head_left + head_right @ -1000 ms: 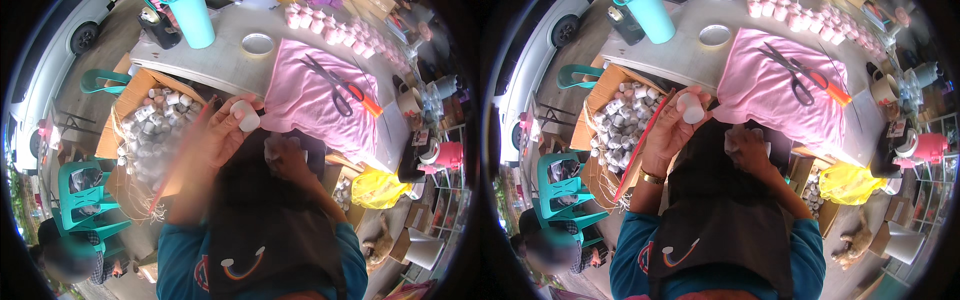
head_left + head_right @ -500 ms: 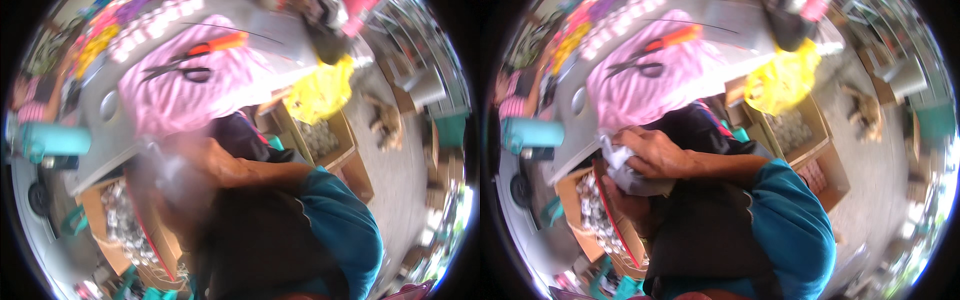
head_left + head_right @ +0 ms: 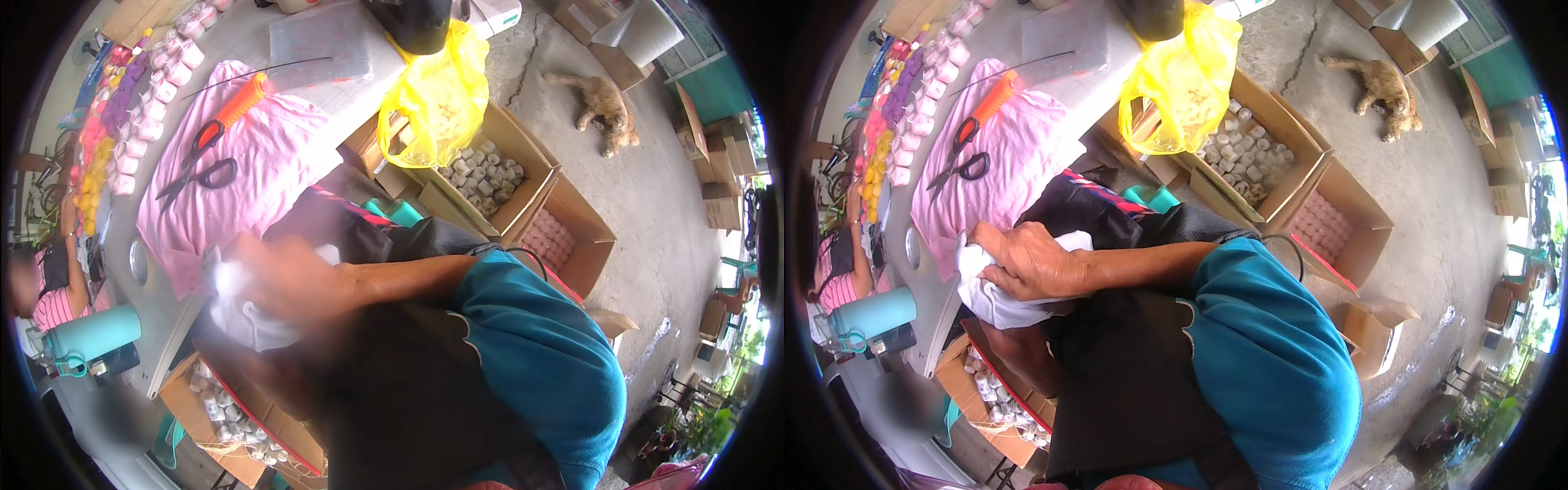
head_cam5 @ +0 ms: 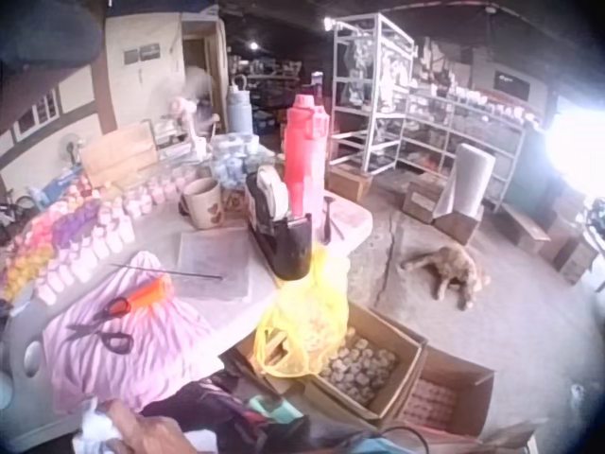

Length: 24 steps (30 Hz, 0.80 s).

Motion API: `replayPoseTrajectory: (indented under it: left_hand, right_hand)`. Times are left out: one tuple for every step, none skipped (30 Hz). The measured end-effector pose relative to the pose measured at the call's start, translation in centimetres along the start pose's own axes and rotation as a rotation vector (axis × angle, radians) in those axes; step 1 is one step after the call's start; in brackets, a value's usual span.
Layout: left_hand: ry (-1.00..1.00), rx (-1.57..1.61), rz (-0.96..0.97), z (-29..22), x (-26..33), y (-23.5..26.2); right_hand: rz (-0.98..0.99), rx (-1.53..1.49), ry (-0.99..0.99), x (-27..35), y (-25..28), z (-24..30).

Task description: The person assembles small cylindrical candles by inserting wicks, trimming them with scissors, and wiping the surface with a cloth. They place finished candles into a cardboard box and repeat the process with multiple units.

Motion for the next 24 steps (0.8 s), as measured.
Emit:
replayPoseTrajectory:
  left_hand:
    - [0.008, 0.004, 0.006, 0.0, -0.4, 0.2]
    - [0.012, -0.013, 0.009, -0.2, -0.6, 0.5]
    - [-0.004, -0.048, 0.012, -0.5, -1.0, 0.9]
    - [-0.057, -0.161, 0.004, -0.9, -1.3, 1.2]
    - [-0.288, -0.554, -0.043, -1.8, -1.3, 1.4]
    - [-0.357, -0.733, -0.112, -2.4, -1.2, 1.9]
    - [-0.320, -0.731, -0.257, -3.0, -1.0, 2.7]
    - [-0.342, -0.857, -0.274, -3.5, -0.6, 3.0]
    - [-0.336, -0.857, -0.298, -3.7, -0.4, 3.3]
    - [-0.425, -1.110, -0.336, -4.1, 0.0, 3.0]
    - [-0.517, -1.206, -0.295, -4.3, 0.4, 2.6]
    - [-0.557, -1.171, -0.230, -4.3, 0.7, 2.1]
    - [-0.533, -0.944, -0.197, -4.2, 0.9, 1.8]
    - [-0.513, -0.651, -0.067, -3.9, 1.1, 1.1]
    - [-0.407, -0.534, -0.127, -3.6, 1.0, 0.8]
    - [-0.328, -0.472, -0.160, -3.3, 0.9, 0.3]
    - [-0.369, -0.521, -0.150, -3.1, 0.8, -0.5]
    - [-0.419, -0.566, -0.133, -3.0, 0.7, -1.4]
    - [-0.469, -0.617, -0.104, -3.0, 0.6, -2.1]
    - [-0.520, -0.686, -0.105, -3.2, 0.4, -2.5]
    - [-0.569, -0.761, -0.101, -3.4, 0.1, -2.9]
    - [-0.617, -0.835, -0.096, -3.6, 0.0, -3.4]
    - [-0.583, -0.856, -0.101, -3.6, -0.2, -3.6]
    - [-0.623, -0.887, -0.085, -3.7, -0.3, -3.9]
  right_hand:
    - [0.057, 0.084, 0.020, 0.2, -0.1, -0.1]
    - [0.074, 0.059, -0.033, 0.5, -0.1, -0.3]
    - [0.102, 0.043, -0.033, 0.8, -0.2, -0.8]
    - [0.139, 0.018, -0.024, 1.1, -0.4, -1.1]
    - [0.127, 0.052, 0.063, 1.4, -0.5, -1.4]
    - [0.114, 0.074, 0.154, 1.7, -0.7, -1.7]
    - [0.219, 0.115, 0.091, 2.2, -1.0, -2.3]
    - [0.330, 0.159, 0.034, 2.8, -1.3, -2.9]
    - [0.359, 0.201, 0.074, 3.2, -1.5, -3.0]
    - [0.381, 0.245, 0.112, 3.4, -1.6, -3.0]
    - [0.434, 0.244, 0.094, 3.6, -1.6, -3.0]
    - [0.488, 0.247, 0.066, 3.6, -1.6, -3.0]
    - [0.542, 0.258, 0.038, 3.5, -1.6, -2.9]
    - [0.529, 0.237, 0.073, 2.9, -1.4, -2.7]
    - [0.513, 0.220, 0.101, 2.3, -1.1, -2.4]
    - [0.495, 0.219, 0.102, 1.5, -1.0, -2.2]
    - [0.448, 0.189, 0.108, 0.7, -0.8, -1.8]
    - [0.398, 0.172, 0.084, -0.1, -0.3, -1.5]
    - [0.356, 0.170, 0.046, -0.8, 0.0, -1.3]
    - [0.354, 0.196, 0.069, -1.4, 0.0, -0.8]
    - [0.364, 0.233, 0.080, -1.9, 0.0, -0.5]
    - [0.374, 0.269, 0.089, -2.3, -0.2, -0.2]
    - [0.384, 0.298, 0.101, -2.7, -0.4, 0.1]
    - [0.393, 0.323, 0.112, -3.1, -0.6, 0.3]
Point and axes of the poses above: each hand's wrist, its own x-axis away from the middle knuckle, its own y-axis out of the back of the hand, z = x × y, the point moved 3 cm from there along -x, towards the middle knuckle, and after that the axes turned 9 degrees about y, right-handed, at the moved point
